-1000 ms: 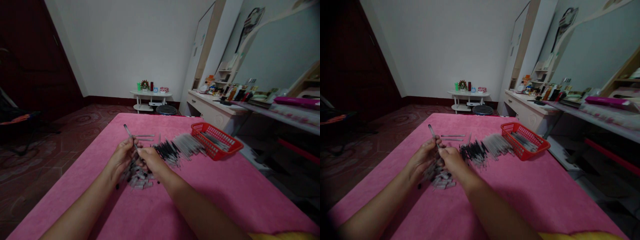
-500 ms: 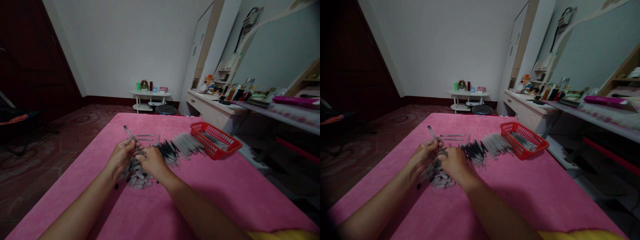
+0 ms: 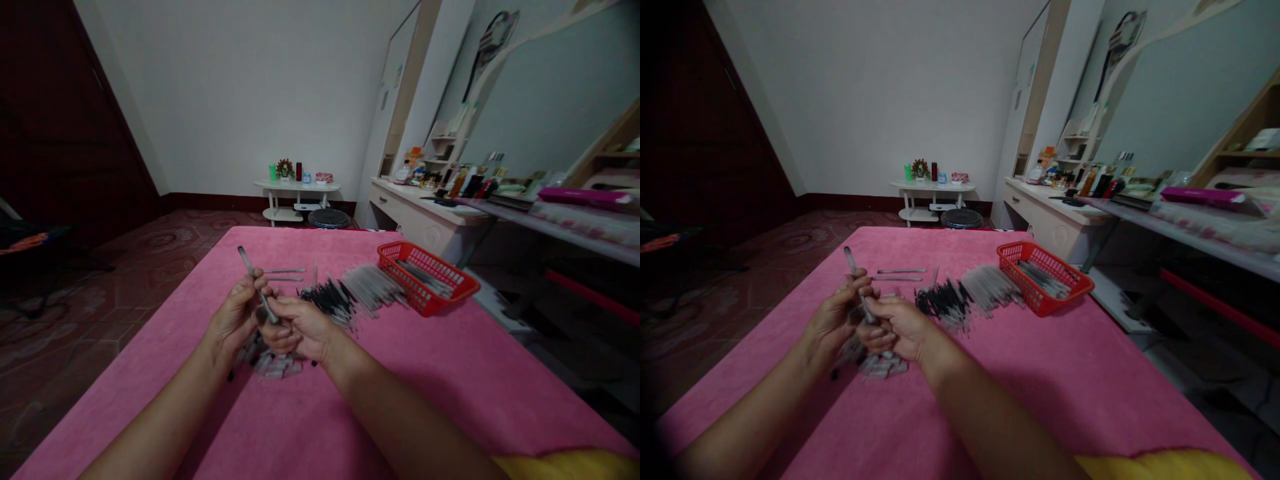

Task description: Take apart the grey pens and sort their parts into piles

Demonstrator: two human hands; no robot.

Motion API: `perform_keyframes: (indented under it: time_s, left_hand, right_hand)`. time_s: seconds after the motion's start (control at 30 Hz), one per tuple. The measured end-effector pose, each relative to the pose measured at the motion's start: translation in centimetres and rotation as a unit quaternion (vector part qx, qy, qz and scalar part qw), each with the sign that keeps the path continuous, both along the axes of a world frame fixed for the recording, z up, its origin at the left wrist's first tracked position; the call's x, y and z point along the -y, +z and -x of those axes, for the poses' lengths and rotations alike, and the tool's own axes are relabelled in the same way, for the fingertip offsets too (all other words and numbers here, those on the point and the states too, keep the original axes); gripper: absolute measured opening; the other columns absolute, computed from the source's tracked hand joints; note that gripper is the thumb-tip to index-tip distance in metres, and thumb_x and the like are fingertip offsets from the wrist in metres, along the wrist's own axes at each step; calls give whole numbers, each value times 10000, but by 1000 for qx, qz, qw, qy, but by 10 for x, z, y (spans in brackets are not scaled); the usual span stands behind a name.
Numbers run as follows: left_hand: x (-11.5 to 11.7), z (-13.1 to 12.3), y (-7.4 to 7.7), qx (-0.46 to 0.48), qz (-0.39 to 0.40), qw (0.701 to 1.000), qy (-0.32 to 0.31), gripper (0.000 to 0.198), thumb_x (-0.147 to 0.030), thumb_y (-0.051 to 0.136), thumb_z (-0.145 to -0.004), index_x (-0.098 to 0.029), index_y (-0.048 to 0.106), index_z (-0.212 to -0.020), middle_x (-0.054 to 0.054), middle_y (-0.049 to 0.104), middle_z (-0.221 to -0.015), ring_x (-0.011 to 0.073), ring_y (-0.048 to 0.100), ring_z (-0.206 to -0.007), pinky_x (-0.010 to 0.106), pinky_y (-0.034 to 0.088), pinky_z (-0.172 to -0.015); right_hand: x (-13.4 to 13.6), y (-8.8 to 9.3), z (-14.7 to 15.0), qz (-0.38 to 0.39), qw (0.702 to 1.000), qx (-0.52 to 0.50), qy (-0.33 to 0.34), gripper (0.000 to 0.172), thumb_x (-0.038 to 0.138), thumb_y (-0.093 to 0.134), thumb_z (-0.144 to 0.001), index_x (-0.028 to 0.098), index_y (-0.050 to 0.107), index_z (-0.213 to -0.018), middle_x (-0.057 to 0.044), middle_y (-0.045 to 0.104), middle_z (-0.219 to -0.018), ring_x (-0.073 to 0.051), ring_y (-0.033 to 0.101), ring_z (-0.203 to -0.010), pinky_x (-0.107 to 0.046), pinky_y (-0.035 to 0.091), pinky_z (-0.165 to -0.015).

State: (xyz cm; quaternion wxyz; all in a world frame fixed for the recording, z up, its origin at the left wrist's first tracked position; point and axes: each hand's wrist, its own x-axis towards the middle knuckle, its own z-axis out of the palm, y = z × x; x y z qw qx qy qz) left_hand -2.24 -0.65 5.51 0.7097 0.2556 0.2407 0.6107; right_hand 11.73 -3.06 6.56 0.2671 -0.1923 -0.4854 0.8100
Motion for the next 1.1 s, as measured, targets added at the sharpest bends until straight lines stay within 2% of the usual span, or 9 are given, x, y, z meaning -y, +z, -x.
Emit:
perform_keyframes:
  time_s: [0.17, 0.37, 0.47, 0.57, 0.7, 0.77, 0.93, 1.03, 1.1]
  left_hand:
    - [-2, 1, 3, -48, -7, 999, 6, 108, -49, 623, -748, -130, 607, -818, -12, 638, -635, 122, 649, -573, 223, 567, -558]
    - [-1, -11, 1, -116, 58, 988, 84, 67, -46, 603, -775, -110, 615, -760, 25, 657, -651, 139, 658, -559, 197, 520, -466]
    - [-1, -14, -3, -108, 79, 985, 107, 103, -41, 571, -802, -111, 607, -735, 24, 655, -641, 131, 658, -557, 195, 525, -487]
    - [-3, -14, -5, -83, 83, 988, 103, 123, -44, 547, -820, -117, 598, -735, 27, 653, -642, 126, 653, -561, 200, 538, -509]
    - [-3, -6, -5, -24, 47, 998, 47, 155, -7, 525, -808, -142, 602, -819, -6, 641, -658, 110, 640, -562, 207, 556, -523]
    - [0, -2, -3, 11, 23, 999, 30, 206, 27, 523, -780, -155, 598, -839, -32, 627, -652, 87, 622, -543, 201, 565, -552]
    - [4, 4, 4, -3, -9, 1000, -6, 191, 11, 576, -743, -151, 612, -838, -35, 604, -607, 85, 610, -520, 203, 572, -580]
    - [2, 0, 9, -55, -3, 998, -14, 129, -26, 598, -752, -133, 621, -820, -5, 623, -631, 121, 638, -560, 223, 570, -547]
    - [-2, 0, 11, -78, 13, 997, -2, 99, -36, 583, -773, -124, 622, -796, 6, 627, -634, 132, 643, -562, 222, 561, -512]
  right_hand:
    - [0, -3, 2, -99, 977, 130, -135, 309, 424, 458, -905, 180, 465, -716, 85, 328, -479, -54, 226, -387, -185, 192, -422]
    - [9, -4, 6, -465, 646, 512, -324, 251, 327, 496, -883, 156, 679, -905, -110, 684, -790, -221, 625, -745, -301, 392, -660]
    - [15, -1, 7, -497, 580, 571, -301, 297, 312, 453, -901, 133, 671, -994, -163, 691, -809, -269, 646, -756, -337, 407, -657]
    - [13, 1, 6, -459, 632, 533, -326, 247, 335, 514, -873, 153, 674, -925, -136, 682, -806, -249, 628, -766, -321, 405, -660]
    - [3, 1, 4, -203, 912, 263, -239, 345, 447, 444, -910, 171, 554, -735, -7, 539, -603, -101, 445, -483, -221, 322, -488]
    - [2, 1, 4, -36, 989, 91, -110, 377, 443, 326, -958, 183, 475, -729, 52, 408, -521, -63, 271, -388, -189, 230, -419]
    - [5, -1, 8, 71, 995, -61, -17, 234, 343, 409, -941, 195, 428, -762, 100, 310, -483, -43, 100, -374, -168, 112, -390]
    - [5, -1, 9, -22, 989, 62, -129, 256, 328, 446, -909, 184, 438, -697, 79, 361, -477, -49, 197, -374, -186, 165, -404]
    - [7, 0, 9, -164, 936, 200, -240, 281, 306, 483, -877, 174, 464, -629, 41, 431, -497, -73, 349, -425, -206, 246, -448]
